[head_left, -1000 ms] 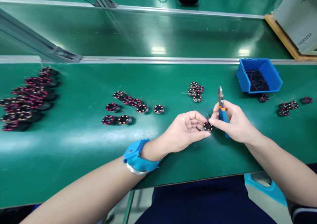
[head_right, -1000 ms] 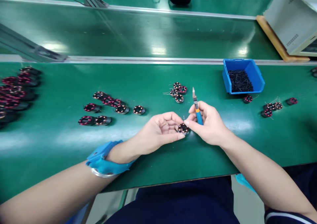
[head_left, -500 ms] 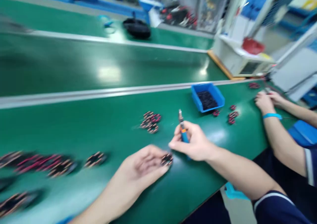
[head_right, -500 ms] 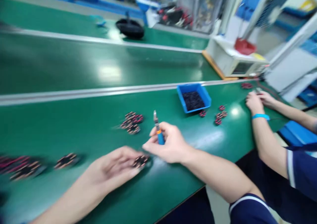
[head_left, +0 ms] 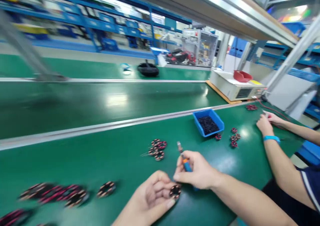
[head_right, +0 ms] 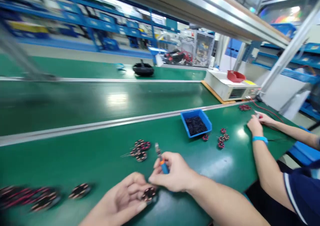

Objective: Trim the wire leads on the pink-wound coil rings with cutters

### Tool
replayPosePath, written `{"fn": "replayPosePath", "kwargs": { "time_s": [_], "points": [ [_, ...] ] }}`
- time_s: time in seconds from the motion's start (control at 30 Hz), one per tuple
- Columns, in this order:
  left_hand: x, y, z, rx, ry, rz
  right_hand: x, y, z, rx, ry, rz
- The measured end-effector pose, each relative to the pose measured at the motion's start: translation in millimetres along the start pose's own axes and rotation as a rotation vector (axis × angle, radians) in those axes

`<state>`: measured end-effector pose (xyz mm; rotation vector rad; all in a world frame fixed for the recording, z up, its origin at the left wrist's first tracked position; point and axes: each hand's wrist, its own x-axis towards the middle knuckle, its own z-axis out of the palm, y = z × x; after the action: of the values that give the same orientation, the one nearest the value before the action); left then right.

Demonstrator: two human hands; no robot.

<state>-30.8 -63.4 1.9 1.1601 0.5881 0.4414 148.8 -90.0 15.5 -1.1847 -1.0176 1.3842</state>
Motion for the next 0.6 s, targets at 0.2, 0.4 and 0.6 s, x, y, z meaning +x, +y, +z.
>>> {"fn": "replayPosePath", "kwargs": {
  "time_s": [0.2,0.4,0.6],
  "points": [
    [-2,5,9,-0.11,0.059,0.028,-9,-20,-30,-0.018,0.185,-0.046],
    [3,3,8,-0.189,0.183,0.082,-15,-17,-27,-0.194,-0.132,0.079],
    [2,3,9,-0.178,0.161,0.079,-10,-16,-16,-0.217,0.061,-0.05]
  ]
}}
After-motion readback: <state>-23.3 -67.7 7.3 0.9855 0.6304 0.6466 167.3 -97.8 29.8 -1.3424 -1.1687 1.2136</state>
